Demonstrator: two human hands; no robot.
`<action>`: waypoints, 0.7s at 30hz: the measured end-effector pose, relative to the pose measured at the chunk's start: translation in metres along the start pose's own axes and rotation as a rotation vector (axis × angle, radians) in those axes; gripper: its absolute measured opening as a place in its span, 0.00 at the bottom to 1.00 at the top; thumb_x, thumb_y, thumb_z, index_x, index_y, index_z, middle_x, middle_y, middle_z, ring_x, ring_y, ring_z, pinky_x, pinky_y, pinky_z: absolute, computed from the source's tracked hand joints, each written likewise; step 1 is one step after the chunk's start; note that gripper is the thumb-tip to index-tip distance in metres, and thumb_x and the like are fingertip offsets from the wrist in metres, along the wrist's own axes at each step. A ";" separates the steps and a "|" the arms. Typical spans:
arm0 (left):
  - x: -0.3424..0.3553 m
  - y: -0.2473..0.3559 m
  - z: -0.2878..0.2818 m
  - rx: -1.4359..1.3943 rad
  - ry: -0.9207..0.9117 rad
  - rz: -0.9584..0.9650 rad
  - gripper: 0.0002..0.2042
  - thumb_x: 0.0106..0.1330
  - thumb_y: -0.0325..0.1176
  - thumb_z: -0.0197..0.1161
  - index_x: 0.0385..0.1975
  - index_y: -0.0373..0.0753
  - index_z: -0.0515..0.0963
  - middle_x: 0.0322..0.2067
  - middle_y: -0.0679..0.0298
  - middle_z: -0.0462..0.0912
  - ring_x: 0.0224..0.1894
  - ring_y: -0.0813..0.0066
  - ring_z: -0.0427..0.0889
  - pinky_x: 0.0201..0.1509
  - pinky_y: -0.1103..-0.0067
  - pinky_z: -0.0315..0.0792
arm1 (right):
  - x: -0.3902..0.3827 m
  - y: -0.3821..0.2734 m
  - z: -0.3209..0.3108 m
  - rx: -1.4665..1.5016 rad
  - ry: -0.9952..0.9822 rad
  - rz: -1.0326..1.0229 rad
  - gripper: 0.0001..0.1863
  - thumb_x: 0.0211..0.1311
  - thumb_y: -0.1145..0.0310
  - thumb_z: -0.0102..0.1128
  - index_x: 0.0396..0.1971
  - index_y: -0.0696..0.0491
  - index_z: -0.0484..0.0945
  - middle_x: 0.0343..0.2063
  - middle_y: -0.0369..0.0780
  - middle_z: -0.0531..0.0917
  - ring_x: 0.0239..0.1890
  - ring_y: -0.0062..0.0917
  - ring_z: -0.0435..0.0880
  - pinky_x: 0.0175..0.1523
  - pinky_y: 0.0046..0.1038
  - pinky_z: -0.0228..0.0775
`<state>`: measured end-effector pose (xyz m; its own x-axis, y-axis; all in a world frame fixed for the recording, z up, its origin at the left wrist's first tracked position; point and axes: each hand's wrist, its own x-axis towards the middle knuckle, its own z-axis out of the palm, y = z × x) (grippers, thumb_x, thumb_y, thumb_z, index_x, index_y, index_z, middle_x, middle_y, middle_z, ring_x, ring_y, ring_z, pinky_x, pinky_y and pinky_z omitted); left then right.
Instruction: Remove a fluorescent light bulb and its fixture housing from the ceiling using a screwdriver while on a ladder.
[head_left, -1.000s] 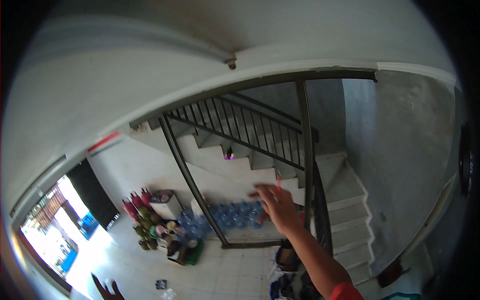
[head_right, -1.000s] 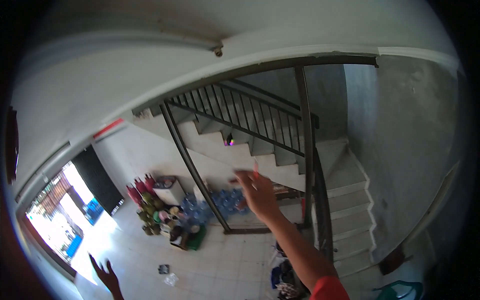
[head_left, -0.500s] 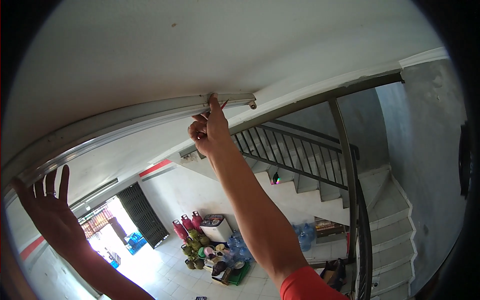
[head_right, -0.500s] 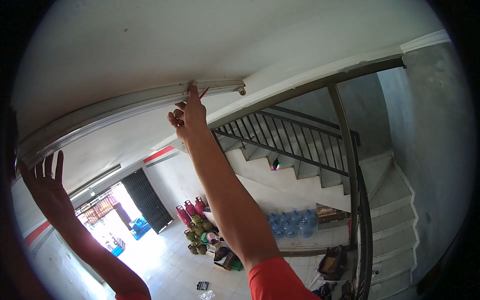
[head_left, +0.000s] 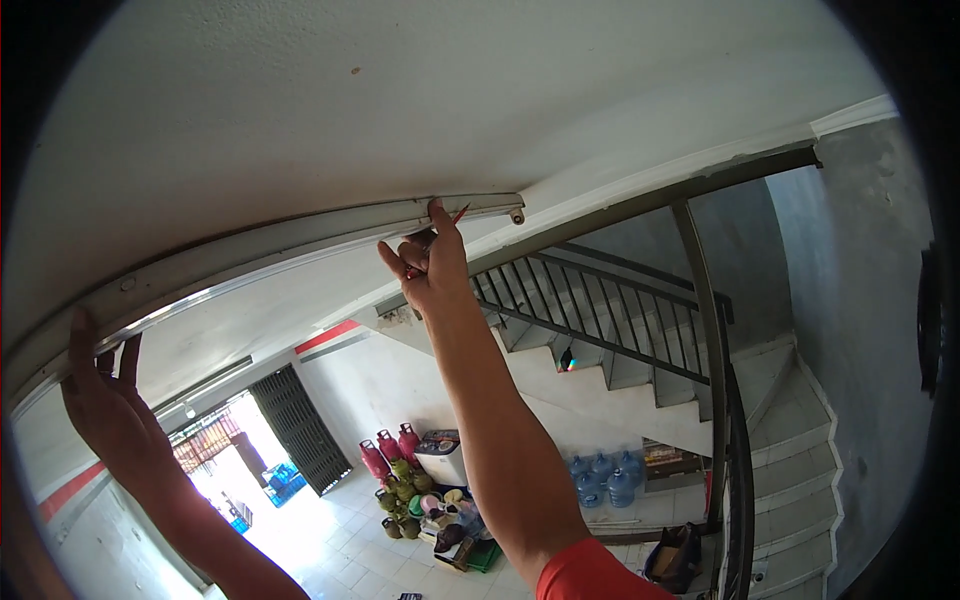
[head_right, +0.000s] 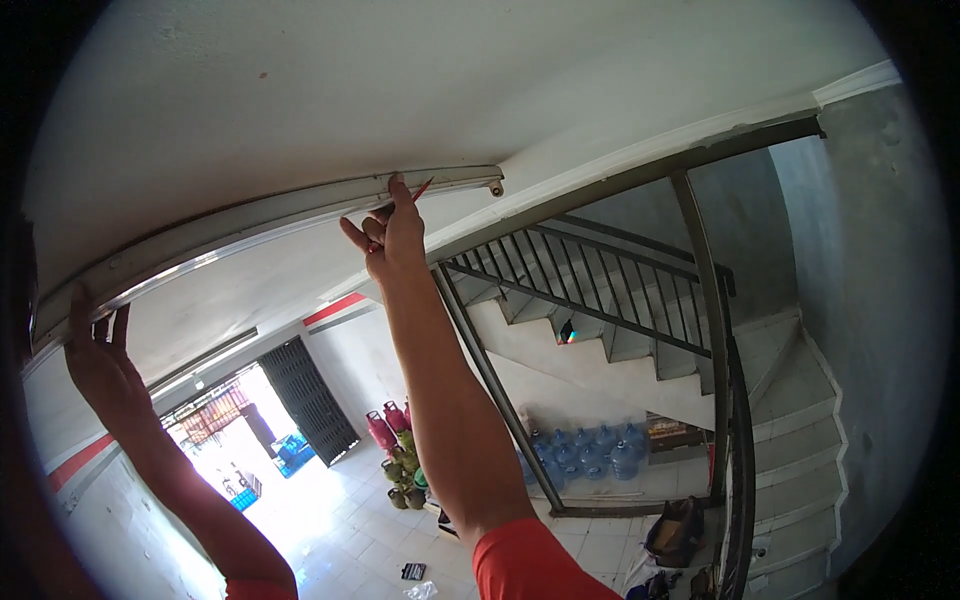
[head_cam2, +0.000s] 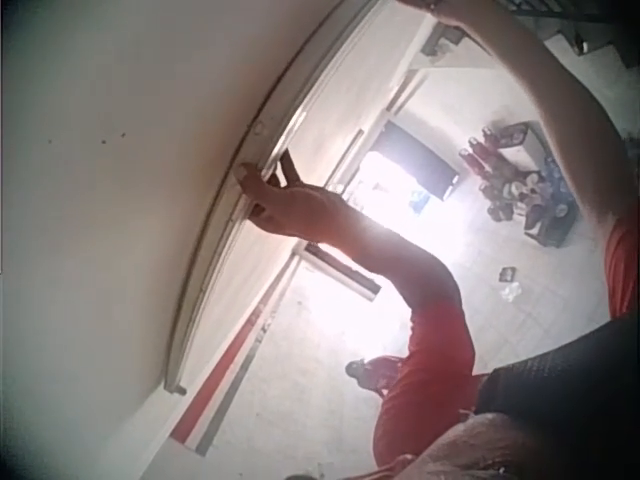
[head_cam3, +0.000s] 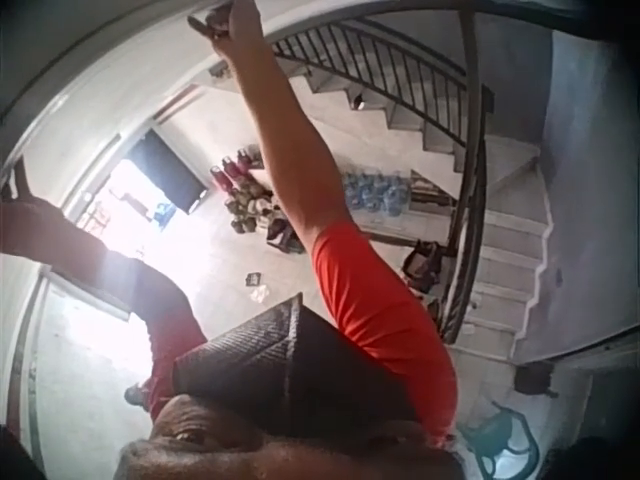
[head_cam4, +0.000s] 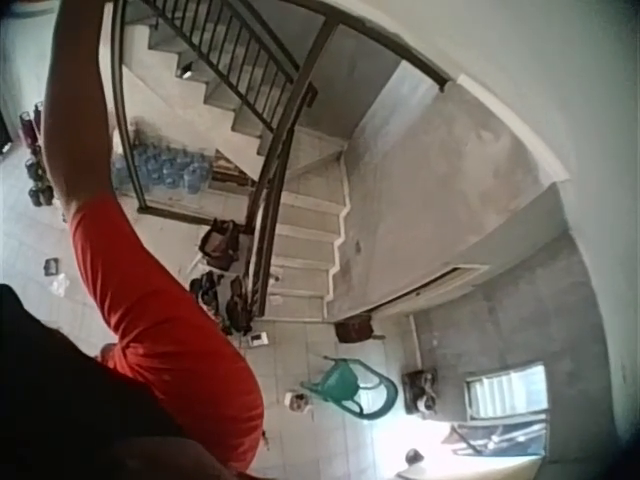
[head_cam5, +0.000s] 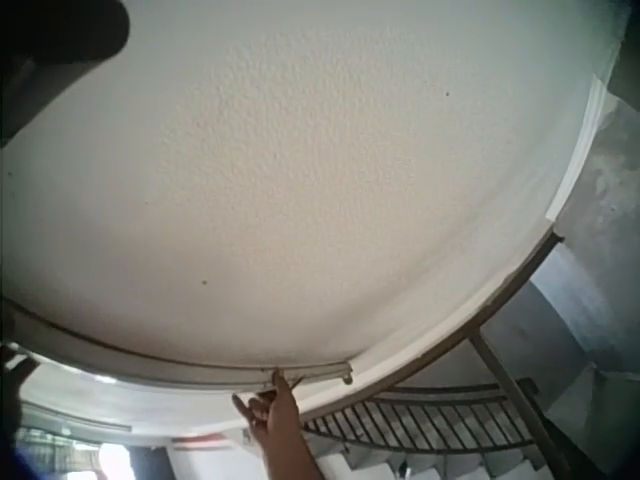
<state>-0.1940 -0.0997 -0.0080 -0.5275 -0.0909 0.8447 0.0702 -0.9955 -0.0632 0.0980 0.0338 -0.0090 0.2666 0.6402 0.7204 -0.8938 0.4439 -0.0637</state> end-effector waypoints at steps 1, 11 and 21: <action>0.000 0.001 0.000 -0.033 -0.007 -0.004 0.18 0.60 0.38 0.60 0.43 0.29 0.71 0.44 0.55 0.74 0.48 0.68 0.74 0.55 0.69 0.71 | 0.000 -0.001 0.000 -0.001 -0.016 -0.011 0.15 0.62 0.54 0.51 0.28 0.50 0.66 0.14 0.30 0.58 0.09 0.14 0.47 0.41 0.38 0.78; 0.002 0.000 -0.008 -0.016 -0.107 -0.012 0.18 0.61 0.37 0.58 0.44 0.28 0.71 0.43 0.55 0.75 0.48 0.67 0.75 0.55 0.70 0.73 | -0.009 -0.007 0.004 -0.100 0.005 -0.004 0.16 0.67 0.54 0.42 0.28 0.52 0.66 0.14 0.30 0.60 0.10 0.12 0.46 0.49 0.43 0.75; -0.003 0.008 -0.006 0.266 -0.126 -0.033 0.27 0.57 0.50 0.61 0.45 0.30 0.73 0.36 0.51 0.78 0.41 0.65 0.80 0.54 0.71 0.73 | -0.015 -0.019 0.013 -0.209 0.126 0.060 0.13 0.67 0.54 0.42 0.28 0.46 0.68 0.17 0.36 0.71 0.09 0.12 0.46 0.47 0.43 0.76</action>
<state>-0.1964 -0.1079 -0.0145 -0.4248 -0.0376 0.9045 0.2828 -0.9546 0.0931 0.1069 0.0080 -0.0096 0.2699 0.7366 0.6201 -0.8187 0.5145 -0.2549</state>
